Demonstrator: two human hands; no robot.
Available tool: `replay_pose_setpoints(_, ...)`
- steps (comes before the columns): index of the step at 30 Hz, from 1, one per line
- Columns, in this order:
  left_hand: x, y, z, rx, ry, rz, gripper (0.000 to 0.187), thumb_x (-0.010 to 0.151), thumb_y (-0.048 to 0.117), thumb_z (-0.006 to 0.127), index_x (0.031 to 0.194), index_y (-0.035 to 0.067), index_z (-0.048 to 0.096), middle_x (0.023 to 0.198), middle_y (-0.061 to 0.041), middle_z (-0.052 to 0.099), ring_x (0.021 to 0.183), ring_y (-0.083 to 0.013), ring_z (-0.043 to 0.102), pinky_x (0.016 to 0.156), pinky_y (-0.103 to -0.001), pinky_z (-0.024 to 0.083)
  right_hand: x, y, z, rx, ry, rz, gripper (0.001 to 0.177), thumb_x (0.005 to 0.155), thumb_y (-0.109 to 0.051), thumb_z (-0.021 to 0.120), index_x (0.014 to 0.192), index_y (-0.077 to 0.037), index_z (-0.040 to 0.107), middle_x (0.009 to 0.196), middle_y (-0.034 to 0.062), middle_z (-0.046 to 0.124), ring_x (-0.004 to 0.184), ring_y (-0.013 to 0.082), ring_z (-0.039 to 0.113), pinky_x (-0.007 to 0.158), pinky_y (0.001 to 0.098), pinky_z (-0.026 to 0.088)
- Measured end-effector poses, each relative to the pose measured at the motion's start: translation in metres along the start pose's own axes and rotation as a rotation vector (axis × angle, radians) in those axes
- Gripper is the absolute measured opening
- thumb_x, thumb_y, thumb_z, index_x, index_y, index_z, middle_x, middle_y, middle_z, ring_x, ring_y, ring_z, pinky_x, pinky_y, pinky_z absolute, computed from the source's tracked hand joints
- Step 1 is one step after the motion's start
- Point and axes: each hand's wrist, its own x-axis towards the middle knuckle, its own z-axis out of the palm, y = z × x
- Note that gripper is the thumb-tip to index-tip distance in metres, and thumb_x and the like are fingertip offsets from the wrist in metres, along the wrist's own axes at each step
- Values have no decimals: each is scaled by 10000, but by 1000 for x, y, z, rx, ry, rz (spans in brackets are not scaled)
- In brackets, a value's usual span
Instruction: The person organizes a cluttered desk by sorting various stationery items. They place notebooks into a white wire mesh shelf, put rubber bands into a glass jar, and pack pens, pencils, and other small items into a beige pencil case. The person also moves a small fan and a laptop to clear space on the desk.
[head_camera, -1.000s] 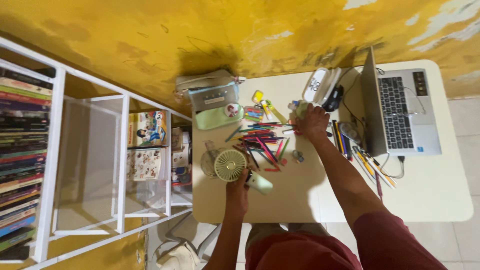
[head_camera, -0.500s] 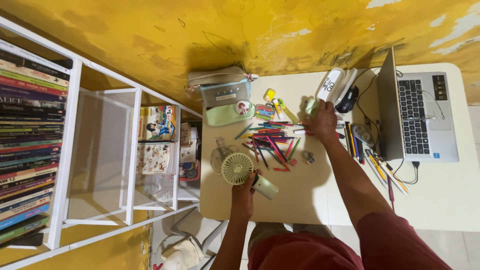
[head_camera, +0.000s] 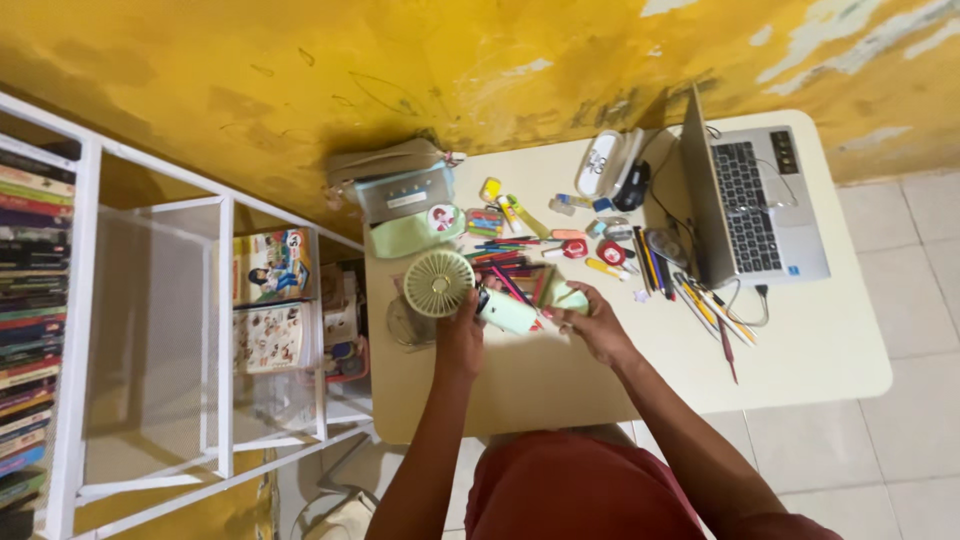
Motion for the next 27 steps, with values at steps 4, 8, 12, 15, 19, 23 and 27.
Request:
replay_pose_setpoints(4,5,6,29,104,-112,-2,350,983,123,608,1300,-7,537,1193,-170,692,1191,-280,665,1071,-445,521,-46,-36,32,-221,25,-99,632,805,-26,821,1346,-42,495,1081,110,665,834,160,657,653,304,583)
replay_pose_setpoints(8,0,7,54,185,-287,8,317,1010,104,614,1295,-31,579,1207,-139,688,1163,-254,673,1055,-428,536,-69,-64,50,-332,30,-133,618,816,-9,794,1355,-22,492,1119,96,644,879,177,690,726,319,617)
replay_pose_setpoints(12,-3,8,61,366,-316,50,304,1014,105,641,1292,-15,619,1165,-109,707,1052,-202,672,836,-380,554,-74,-68,60,-147,-116,-294,682,820,46,738,1424,-12,426,1227,106,608,1067,172,666,885,311,596)
replay_pose_setpoints(15,-2,9,59,415,-295,29,338,989,101,663,1307,0,615,1187,-91,716,1054,-175,673,848,-353,552,-77,-65,65,-151,-143,-256,740,820,67,722,1474,-18,385,1259,110,587,1112,184,639,920,327,584)
replay_pose_setpoints(19,-5,15,52,479,-421,89,392,978,92,701,1340,4,579,1219,-64,694,1122,-131,657,982,-309,545,-76,-59,71,-82,-222,-222,735,838,71,682,1499,-11,373,1266,103,585,1107,192,648,916,371,590)
replay_pose_setpoints(23,-4,18,43,719,-455,110,363,969,112,731,1294,-19,632,1174,-75,724,1063,-121,664,930,-300,550,-74,-51,77,37,-289,-147,649,886,32,607,1489,-18,374,1299,84,601,1010,211,679,922,406,601)
replay_pose_setpoints(27,1,21,31,695,-471,13,342,992,141,727,1280,-34,674,1173,-85,745,1056,-120,663,919,-306,550,-74,-48,85,37,-310,-167,594,918,12,611,1482,-21,431,1254,107,611,943,158,650,955,408,615)
